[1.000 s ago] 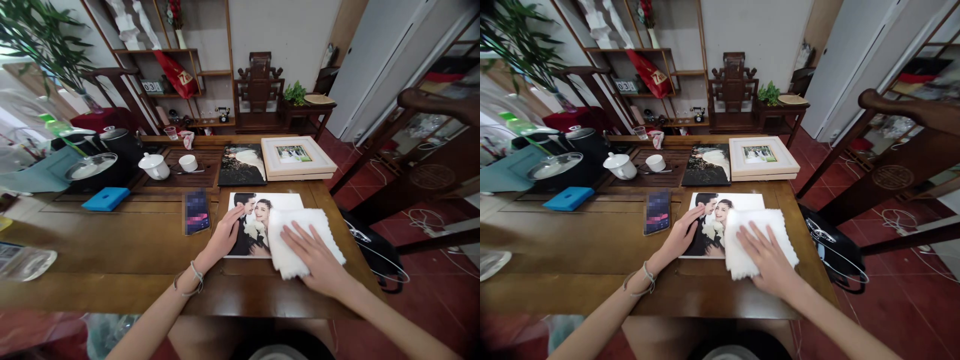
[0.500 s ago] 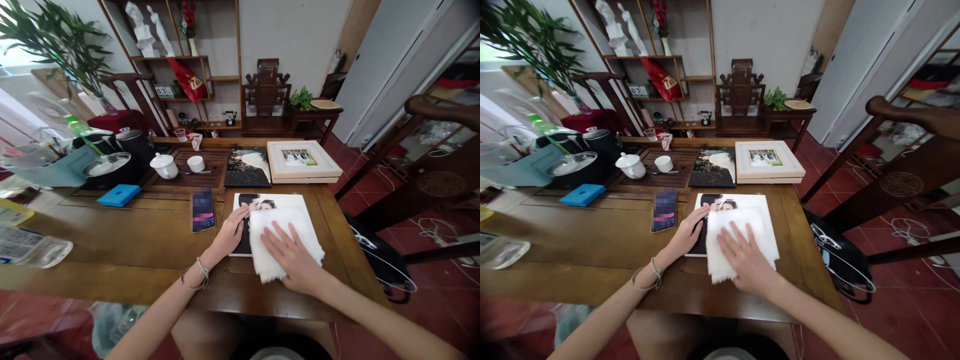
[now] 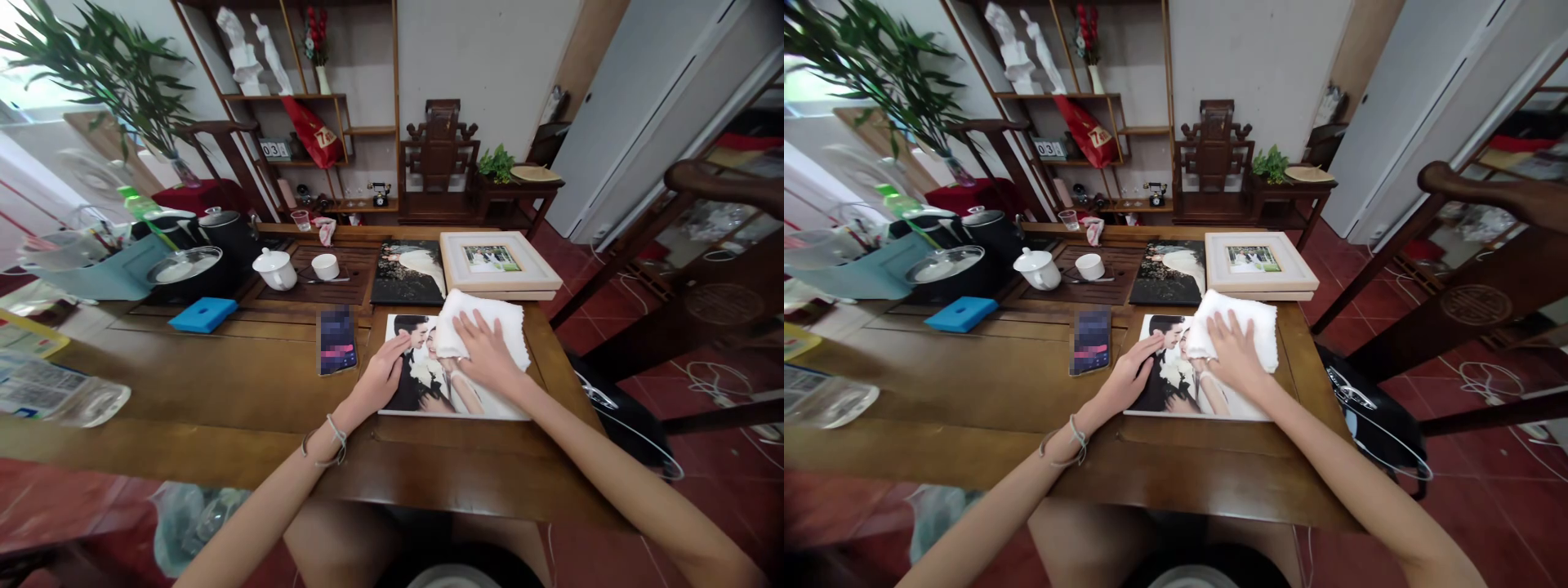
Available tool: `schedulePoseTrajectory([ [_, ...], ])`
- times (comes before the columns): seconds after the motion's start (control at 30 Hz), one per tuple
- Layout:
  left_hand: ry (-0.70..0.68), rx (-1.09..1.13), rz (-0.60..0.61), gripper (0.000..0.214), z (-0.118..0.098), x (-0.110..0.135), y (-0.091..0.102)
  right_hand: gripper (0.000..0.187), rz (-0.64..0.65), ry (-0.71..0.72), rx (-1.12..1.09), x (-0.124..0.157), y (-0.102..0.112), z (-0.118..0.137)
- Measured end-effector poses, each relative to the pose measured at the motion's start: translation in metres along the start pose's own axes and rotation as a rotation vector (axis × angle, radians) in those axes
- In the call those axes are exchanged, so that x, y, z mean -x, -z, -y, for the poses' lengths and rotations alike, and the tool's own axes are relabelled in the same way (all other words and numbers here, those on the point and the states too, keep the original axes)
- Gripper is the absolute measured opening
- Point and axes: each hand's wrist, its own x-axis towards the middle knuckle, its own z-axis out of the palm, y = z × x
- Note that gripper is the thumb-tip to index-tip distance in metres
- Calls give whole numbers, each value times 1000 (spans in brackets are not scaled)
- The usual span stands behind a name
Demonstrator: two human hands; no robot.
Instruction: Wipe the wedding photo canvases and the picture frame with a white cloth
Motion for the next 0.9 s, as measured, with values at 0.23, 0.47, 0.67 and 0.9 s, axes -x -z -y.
schedulePoseTrajectory([
  [0.23,4,32,36,42,-3,-1,3,93,82,395,-119,79,2,69],
  [0.47,-17,4,-17,43,1,1,-2,87,78,238,-201,63,9,12],
  [0.67,-21,-24,0,41,0,0,-1,72,11,40,-67,-8,5,6],
  [0.9,11,10,10,42,-2,-2,1,81,40,107,14,29,1,74],
])
